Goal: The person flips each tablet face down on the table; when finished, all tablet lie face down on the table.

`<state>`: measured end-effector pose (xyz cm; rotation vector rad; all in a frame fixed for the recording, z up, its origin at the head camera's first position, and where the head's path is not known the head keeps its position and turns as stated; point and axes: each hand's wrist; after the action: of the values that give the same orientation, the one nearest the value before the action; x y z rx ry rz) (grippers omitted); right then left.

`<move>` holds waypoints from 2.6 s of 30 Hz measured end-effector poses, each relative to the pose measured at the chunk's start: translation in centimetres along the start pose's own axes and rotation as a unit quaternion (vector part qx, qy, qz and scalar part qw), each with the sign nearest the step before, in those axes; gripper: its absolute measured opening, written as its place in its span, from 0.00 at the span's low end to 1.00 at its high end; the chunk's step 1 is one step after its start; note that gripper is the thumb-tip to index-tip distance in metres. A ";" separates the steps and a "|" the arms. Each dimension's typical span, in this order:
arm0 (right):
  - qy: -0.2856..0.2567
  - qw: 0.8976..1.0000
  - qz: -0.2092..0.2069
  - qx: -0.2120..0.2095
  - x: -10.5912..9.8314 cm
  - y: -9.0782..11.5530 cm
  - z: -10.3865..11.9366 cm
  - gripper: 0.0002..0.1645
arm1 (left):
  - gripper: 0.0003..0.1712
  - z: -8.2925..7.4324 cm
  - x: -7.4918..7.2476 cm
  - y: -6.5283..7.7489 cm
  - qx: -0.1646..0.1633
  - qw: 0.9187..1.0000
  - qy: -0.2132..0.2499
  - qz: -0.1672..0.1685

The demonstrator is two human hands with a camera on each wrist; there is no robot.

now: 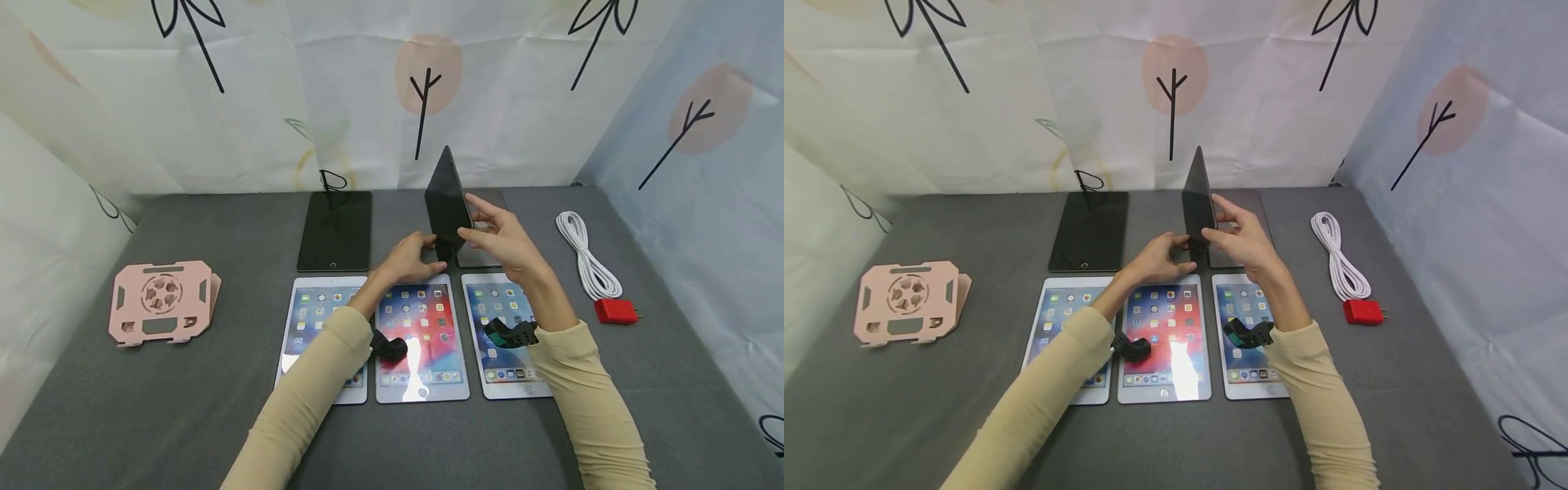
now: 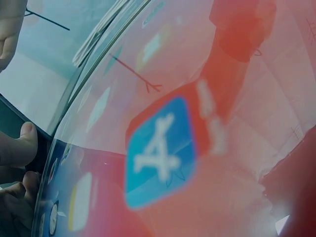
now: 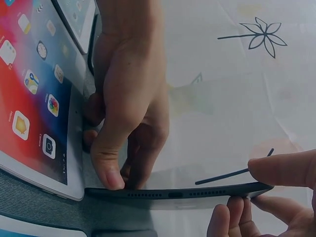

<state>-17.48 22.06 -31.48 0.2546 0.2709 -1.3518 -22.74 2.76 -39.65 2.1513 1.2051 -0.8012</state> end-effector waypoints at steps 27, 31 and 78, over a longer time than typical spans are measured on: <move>-0.003 1.000 -0.001 -0.014 0.7 -0.3 -0.3 0.42 | 0.48 0.9 -2.4 0.7 0.048 0.989 0.140 0.004; -0.013 1.000 0.000 -0.012 1.1 -0.4 -0.3 0.43 | 0.47 0.2 -3.2 1.2 0.063 0.981 0.181 -0.019; 0.205 0.970 0.129 0.001 3.0 -2.3 -5.8 0.40 | 0.51 -0.3 -5.1 3.7 0.105 0.972 0.206 -0.032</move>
<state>-19.39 20.77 -38.02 0.5549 0.5626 -1.0320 -21.56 -1.56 -35.20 2.5523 1.4513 -0.5415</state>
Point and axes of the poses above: each hand's wrist, its own y-axis away from the middle knuckle, its own x-axis out of the palm, z = x × y, and after that the axes turned 6 degrees about -x, right-handed
